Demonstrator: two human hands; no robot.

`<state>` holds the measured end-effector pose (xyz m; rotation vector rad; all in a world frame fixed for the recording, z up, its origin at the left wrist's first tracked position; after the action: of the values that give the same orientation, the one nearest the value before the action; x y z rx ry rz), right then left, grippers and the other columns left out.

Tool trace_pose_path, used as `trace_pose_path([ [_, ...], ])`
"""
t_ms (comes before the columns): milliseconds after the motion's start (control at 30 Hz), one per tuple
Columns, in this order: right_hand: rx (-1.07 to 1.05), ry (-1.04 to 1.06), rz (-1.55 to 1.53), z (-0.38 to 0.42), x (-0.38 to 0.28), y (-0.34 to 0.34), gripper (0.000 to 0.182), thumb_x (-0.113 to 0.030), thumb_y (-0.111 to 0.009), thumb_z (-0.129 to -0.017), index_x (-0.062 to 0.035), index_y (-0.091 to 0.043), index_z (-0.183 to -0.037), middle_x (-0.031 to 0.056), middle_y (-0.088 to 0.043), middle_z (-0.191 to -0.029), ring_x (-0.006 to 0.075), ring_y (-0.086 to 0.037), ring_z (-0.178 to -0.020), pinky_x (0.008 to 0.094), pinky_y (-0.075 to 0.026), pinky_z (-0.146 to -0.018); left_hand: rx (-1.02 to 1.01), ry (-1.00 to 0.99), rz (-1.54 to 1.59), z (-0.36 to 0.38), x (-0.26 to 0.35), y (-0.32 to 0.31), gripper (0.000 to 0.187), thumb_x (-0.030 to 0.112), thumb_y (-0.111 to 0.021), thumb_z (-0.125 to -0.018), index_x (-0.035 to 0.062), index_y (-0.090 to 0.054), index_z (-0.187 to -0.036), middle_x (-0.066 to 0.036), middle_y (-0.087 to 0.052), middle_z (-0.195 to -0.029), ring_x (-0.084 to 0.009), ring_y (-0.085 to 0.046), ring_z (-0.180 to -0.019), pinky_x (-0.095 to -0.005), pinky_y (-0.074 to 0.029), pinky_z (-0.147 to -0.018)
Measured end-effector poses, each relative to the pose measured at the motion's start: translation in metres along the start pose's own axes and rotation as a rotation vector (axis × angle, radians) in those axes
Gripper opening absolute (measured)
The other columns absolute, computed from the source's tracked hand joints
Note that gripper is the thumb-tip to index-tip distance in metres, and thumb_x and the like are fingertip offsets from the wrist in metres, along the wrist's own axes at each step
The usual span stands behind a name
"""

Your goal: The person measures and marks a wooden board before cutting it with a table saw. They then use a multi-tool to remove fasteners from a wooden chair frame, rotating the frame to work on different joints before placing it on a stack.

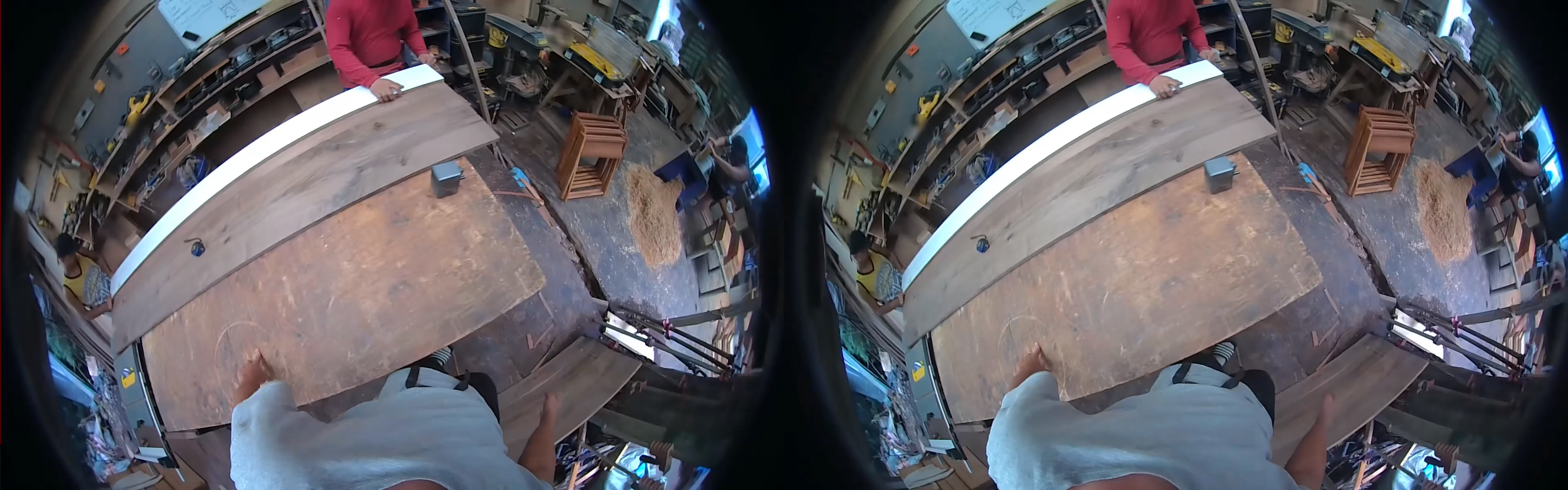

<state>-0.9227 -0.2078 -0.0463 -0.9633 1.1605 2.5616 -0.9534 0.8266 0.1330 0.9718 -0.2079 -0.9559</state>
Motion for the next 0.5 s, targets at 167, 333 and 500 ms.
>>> trace_pose_path([
  [167,-0.326,-0.525,0.327,-0.015,0.165,0.059,0.032,-0.036,-0.058,-0.091,-0.007,-0.061,-0.104,0.0112,-0.057,-0.085,0.0267,-0.054,-0.073,0.0442,-0.048,-0.063,0.656,-0.239,0.489,0.041,0.22,0.15,0.049,0.028,-0.063,-0.089,0.0082,-0.058,-0.134,-0.023,-0.054,-0.14,-0.0406,-0.053,-0.128,-0.0471,-0.043,-0.107],
  [333,-0.454,-0.603,0.185,-0.071,0.1,0.046,0.036,-0.042,-0.055,-0.091,-0.0086,-0.06,-0.103,0.0061,-0.055,-0.082,0.0232,-0.054,-0.065,0.0401,-0.047,-0.049,0.817,-0.694,0.888,0.118,0.509,0.188,0.034,0.022,-0.066,-0.091,0.0056,-0.067,-0.121,-0.021,-0.065,-0.123,-0.0344,-0.063,-0.113,-0.0415,-0.05,-0.096],
  [500,-0.454,0.291,0.423,-0.307,-0.058,0.006,0.027,-0.015,-0.047,-0.085,-0.0047,-0.069,-0.097,0.0059,-0.061,-0.073,0.0189,-0.056,-0.059,0.0347,-0.046,-0.047,0.44,-0.889,1.123,0.245,0.766,0.173,0.022,0.026,-0.065,-0.095,0.0063,-0.075,-0.09,-0.01,-0.07,-0.07,-0.0248,-0.068,-0.063,-0.0389,-0.054,-0.064],
])
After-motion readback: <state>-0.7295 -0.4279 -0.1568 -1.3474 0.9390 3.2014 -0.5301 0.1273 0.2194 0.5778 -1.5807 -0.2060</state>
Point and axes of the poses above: each hand's wrist, its own z-axis away from the middle knuckle, its own y-axis out of the back of the hand, x = y × z, the point moved 8 cm from there along -z, towards the middle knuckle
